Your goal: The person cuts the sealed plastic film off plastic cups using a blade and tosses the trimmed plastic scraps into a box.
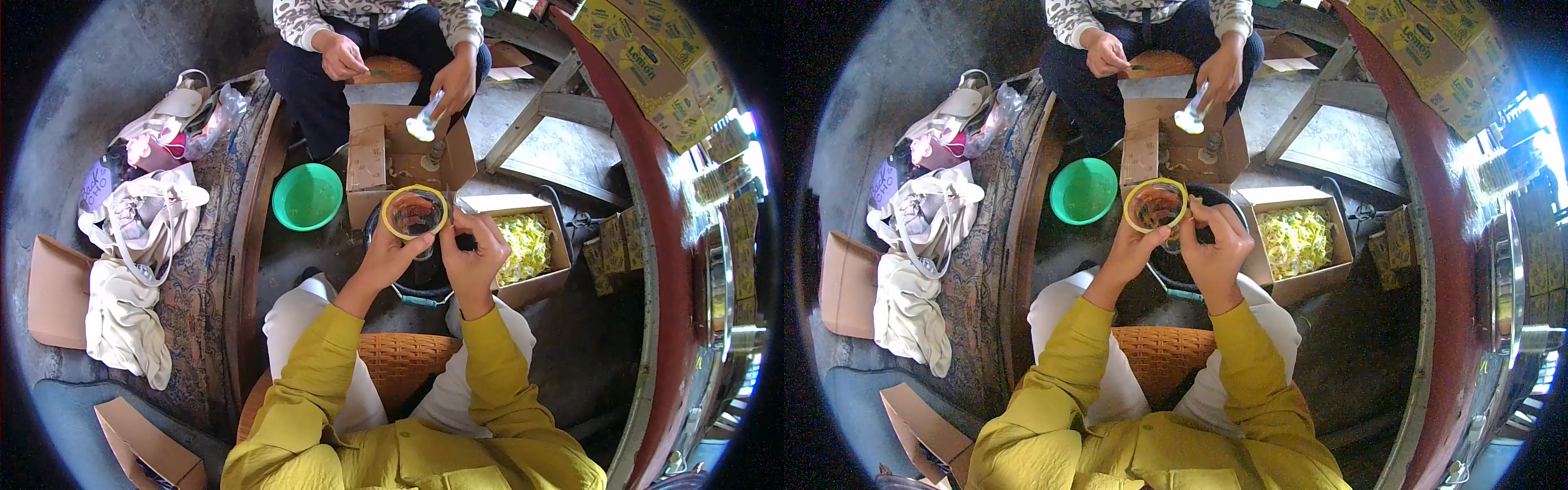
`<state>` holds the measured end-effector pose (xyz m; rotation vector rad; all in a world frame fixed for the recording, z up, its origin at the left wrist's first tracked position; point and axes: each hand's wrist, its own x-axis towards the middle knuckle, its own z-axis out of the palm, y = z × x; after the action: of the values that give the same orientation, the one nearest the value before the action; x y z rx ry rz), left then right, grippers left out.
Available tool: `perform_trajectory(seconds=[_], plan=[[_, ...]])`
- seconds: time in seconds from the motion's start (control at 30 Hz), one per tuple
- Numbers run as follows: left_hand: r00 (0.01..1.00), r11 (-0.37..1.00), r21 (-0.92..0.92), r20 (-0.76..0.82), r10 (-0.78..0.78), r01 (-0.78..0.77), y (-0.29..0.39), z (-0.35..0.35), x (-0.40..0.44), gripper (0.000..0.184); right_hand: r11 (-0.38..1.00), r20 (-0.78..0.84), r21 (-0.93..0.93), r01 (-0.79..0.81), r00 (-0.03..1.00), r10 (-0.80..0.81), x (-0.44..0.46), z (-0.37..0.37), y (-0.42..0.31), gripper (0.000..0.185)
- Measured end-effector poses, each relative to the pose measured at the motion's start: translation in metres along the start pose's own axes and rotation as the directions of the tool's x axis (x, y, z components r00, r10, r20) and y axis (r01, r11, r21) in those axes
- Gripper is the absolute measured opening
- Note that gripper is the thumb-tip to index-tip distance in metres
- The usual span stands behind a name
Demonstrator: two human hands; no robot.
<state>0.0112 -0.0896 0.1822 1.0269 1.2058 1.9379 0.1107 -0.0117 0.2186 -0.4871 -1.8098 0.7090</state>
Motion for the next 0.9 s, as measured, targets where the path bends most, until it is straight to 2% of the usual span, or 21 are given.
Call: perform_trajectory(seconds=[0.17,0.37,0.47,0.67,0.77,0.9], plan=[[0.999,0.999,0.012,0.041,-0.036,0.035,0.008,-0.001,-0.004,0.058,1.0,0.012,-0.006,-0.008,1.0,0.008,0.004,-0.004,0.0,0.019],[0.996,0.99,-0.106,0.024,-0.088,0.09,0.013,-0.002,0.0,0.056,0.999,0.004,0.031,-0.041,0.999,0.041,0.001,-0.002,-0.003,0.019],[0.998,0.998,-0.047,0.026,-0.051,0.052,0.012,-0.004,0.001,0.055,1.0,0.004,0.001,-0.021,1.0,0.021,0.002,-0.002,-0.005,0.019],[0.99,0.995,-0.026,0.107,-0.095,0.098,0.018,-0.003,-0.005,0.055,1.0,0.024,0.011,-0.023,0.999,0.023,0.006,-0.006,0.0,0.019],[0.988,0.986,-0.092,0.088,-0.128,0.136,0.018,-0.003,-0.003,0.057,1.0,0.027,0.014,-0.012,1.0,0.012,0.005,-0.006,0.0,0.019],[0.992,0.993,-0.068,0.091,-0.092,0.099,0.017,-0.006,-0.001,0.056,0.999,0.044,0.019,-0.028,0.999,0.028,0.004,-0.005,-0.001,0.02]])
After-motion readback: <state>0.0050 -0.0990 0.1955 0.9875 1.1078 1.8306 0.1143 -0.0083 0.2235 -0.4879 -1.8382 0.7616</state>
